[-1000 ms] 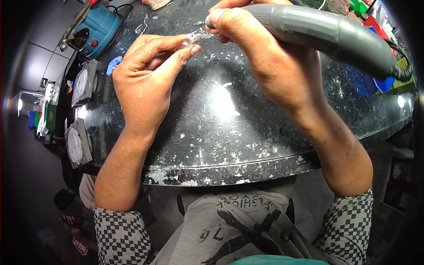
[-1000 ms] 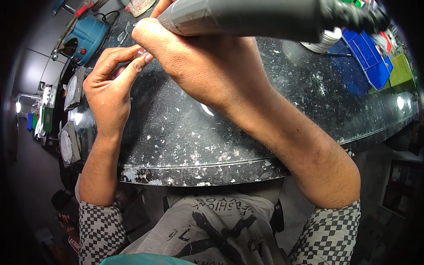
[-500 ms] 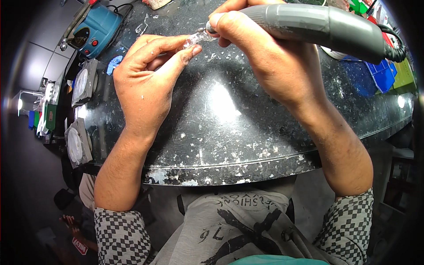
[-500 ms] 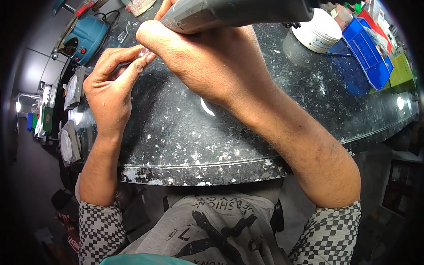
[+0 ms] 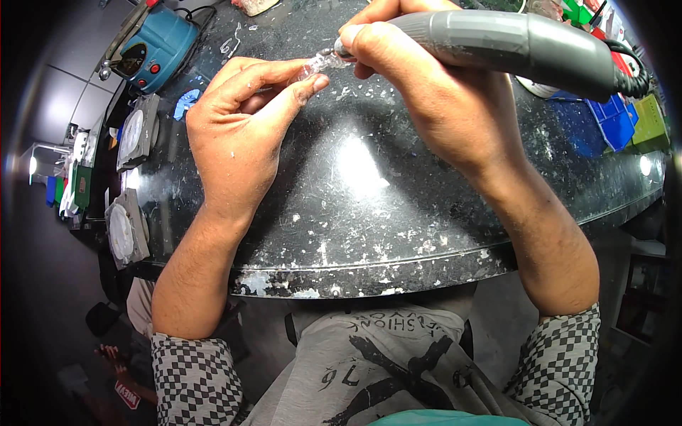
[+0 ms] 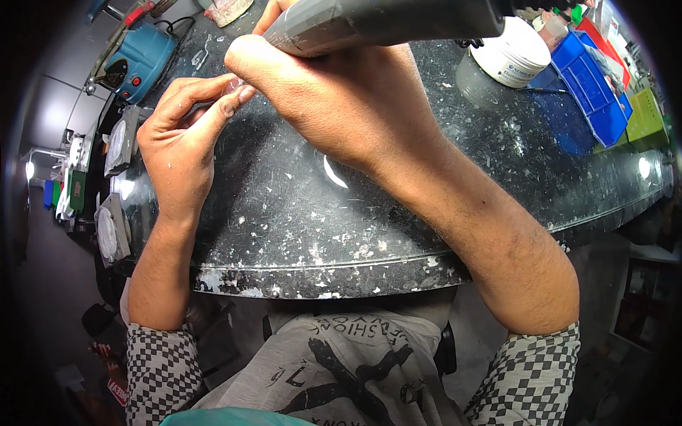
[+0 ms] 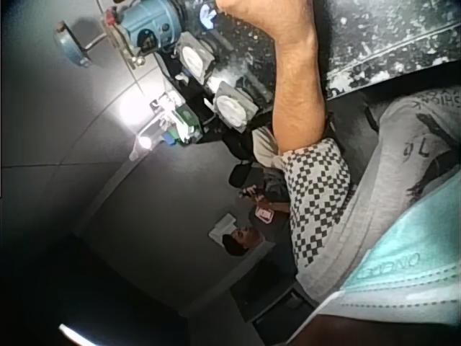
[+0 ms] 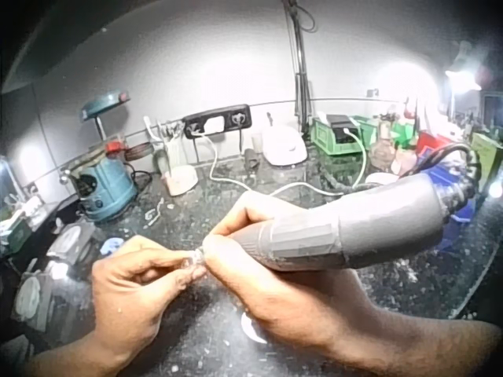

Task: The person holds a clear dental prosthesis and uses a rotary tool to polish the surfaces and edges. The person rotates the prosthesis in their hand while applying the tool tip to different areas.

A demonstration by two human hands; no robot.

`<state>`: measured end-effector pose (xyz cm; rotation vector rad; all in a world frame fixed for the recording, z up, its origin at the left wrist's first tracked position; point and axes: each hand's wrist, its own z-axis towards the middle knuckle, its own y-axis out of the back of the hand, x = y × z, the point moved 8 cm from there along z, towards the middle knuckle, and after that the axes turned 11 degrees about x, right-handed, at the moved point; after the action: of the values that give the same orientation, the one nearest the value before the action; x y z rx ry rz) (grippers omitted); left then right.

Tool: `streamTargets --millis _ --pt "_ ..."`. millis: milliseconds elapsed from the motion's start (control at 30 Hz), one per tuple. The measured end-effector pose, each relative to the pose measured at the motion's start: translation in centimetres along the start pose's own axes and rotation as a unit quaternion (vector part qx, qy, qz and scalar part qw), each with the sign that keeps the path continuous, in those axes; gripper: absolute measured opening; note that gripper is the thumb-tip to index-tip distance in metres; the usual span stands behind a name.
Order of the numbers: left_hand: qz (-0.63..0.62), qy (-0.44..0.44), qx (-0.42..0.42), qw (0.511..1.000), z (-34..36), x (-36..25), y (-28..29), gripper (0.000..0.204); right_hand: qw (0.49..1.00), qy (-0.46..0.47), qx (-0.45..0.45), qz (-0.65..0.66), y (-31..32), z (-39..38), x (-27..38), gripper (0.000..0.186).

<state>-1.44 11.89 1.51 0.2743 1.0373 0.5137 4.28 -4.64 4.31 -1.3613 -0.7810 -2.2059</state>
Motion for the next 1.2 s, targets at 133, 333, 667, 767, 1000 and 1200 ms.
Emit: streamTargets --millis 133,333,667,767,1000,1200 --pt "0.031 -0.001 -0.004 1.0 0.1 0.1 0.3 0.018 0.999 0.024 -0.023 0.04 0.3 0.1 -1.2 0.014" --pt "0.029 -0.016 -0.013 0.999 0.2 -0.3 0.3 0.02 0.997 -0.009 -0.068 -0.021 0.5 -0.4 -0.4 0.016" --pt "0.004 -0.019 -0.012 1.0 0.0 -0.1 0.0 0.021 0.996 0.002 -0.073 -0.052 0.4 -0.3 -0.3 0.013" --pt "-0.001 -0.02 -0.01 1.0 0.0 -0.1 0.1 0.021 0.997 -0.008 -0.059 -0.049 0.6 -0.2 -0.6 0.013" --pt "0.014 -0.02 -0.007 1.0 -0.1 -0.1 0.1 0.022 0.999 -0.012 -0.042 -0.02 0.3 -0.3 -0.5 0.013" --pt "0.02 -0.023 -0.006 0.999 -0.1 -0.2 0.1 0.022 0.999 -0.009 -0.036 -0.011 0.2 -0.2 -0.9 0.013"
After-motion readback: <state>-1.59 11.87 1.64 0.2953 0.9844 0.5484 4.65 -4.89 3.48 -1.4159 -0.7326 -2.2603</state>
